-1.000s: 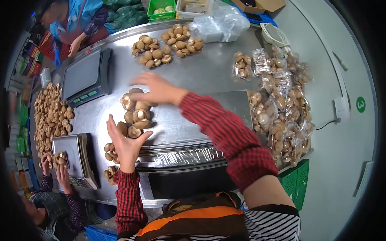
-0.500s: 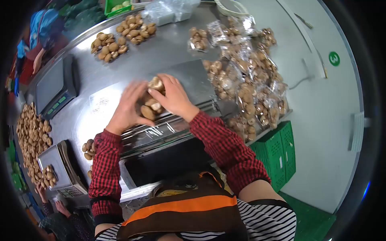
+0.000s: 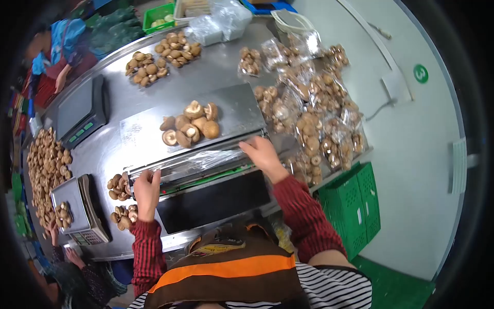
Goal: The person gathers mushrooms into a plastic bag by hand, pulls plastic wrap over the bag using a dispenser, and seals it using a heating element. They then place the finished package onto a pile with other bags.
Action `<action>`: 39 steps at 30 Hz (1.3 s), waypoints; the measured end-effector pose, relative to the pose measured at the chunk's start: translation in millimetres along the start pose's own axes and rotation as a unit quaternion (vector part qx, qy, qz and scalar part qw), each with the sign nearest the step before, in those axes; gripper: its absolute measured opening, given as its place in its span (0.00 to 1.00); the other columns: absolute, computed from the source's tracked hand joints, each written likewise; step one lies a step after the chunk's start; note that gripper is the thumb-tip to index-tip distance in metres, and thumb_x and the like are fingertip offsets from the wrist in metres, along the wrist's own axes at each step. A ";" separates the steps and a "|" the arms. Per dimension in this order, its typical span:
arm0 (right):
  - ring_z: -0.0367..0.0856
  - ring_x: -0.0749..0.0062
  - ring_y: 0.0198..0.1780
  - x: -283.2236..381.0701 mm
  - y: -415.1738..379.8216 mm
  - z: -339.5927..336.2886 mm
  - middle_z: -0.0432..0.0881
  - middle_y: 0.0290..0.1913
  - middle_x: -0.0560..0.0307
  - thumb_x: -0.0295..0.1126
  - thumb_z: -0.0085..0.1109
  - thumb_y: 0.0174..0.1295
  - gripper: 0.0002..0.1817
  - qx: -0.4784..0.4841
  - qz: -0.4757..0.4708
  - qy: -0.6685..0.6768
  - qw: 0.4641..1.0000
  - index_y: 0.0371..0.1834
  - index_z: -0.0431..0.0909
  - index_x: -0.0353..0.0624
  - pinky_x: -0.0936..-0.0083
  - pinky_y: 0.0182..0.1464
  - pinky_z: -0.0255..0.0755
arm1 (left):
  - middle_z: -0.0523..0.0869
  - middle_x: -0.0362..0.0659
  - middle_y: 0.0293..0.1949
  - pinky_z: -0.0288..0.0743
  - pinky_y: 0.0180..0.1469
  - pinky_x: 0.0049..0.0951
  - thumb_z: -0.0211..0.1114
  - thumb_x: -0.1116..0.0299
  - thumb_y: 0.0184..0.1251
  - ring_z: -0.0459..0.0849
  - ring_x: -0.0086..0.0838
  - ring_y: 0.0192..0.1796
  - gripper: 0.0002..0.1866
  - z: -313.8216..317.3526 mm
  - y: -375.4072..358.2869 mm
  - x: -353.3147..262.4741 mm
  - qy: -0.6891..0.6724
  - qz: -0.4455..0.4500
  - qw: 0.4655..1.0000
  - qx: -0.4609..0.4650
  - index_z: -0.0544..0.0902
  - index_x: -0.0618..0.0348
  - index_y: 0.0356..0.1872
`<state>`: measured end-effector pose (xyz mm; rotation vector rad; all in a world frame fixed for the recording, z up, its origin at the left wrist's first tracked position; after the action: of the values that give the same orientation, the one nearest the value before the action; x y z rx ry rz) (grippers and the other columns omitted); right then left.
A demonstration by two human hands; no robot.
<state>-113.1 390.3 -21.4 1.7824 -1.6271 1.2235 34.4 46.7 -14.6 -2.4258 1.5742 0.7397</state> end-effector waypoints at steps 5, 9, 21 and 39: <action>0.55 0.85 0.15 23.0 -38.4 4.0 0.58 0.15 0.71 0.37 0.41 0.74 0.17 0.270 0.301 0.602 0.689 0.23 0.63 0.50 0.87 0.14 0.48 | 0.63 0.31 0.17 0.53 0.16 0.19 0.52 0.61 0.75 0.59 0.19 0.17 0.16 -39.0 -19.7 -29.5 -0.665 -0.358 0.587 0.292 0.68 0.49 0.24; 0.64 0.79 0.19 132.0 28.7 -61.2 0.71 0.18 0.64 0.39 0.36 0.76 0.20 0.242 -0.092 0.588 0.766 0.26 0.70 0.44 0.84 0.20 0.57 | 0.73 0.39 0.22 0.69 0.27 0.27 0.43 0.62 0.79 0.72 0.26 0.24 0.18 -107.6 61.9 -57.5 -0.770 -0.136 0.612 0.120 0.73 0.54 0.27; 0.83 0.71 0.46 53.1 157.7 33.4 0.82 0.45 0.51 0.39 0.51 0.74 0.20 0.227 0.081 0.212 0.947 0.56 0.73 0.31 0.75 0.47 0.81 | 0.65 0.57 0.71 0.52 0.75 0.49 0.72 0.48 0.54 0.56 0.49 0.76 0.40 20.7 128.2 -49.5 -0.150 0.225 0.942 0.198 0.70 0.66 0.62; 0.77 0.73 0.50 49.7 111.7 4.3 0.78 0.52 0.60 0.40 0.58 0.70 0.19 0.210 -0.107 0.024 0.971 0.49 0.78 0.32 0.77 0.49 0.75 | 0.81 0.37 0.26 0.71 0.35 0.23 0.59 0.61 0.74 0.74 0.16 0.31 0.18 38.0 97.4 -4.5 -0.379 -0.045 0.870 0.312 0.84 0.70 0.39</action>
<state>-221.4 334.6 -9.6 2.0921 -1.1674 1.5773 -65.9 22.8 -32.4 -1.4582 1.1174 0.8461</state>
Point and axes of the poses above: each hand's wrist, its own y-axis towards the middle knuckle, its own z-axis out of the palm, x = y × z, the point moved 5 cm from there along y, towards the middle knuckle
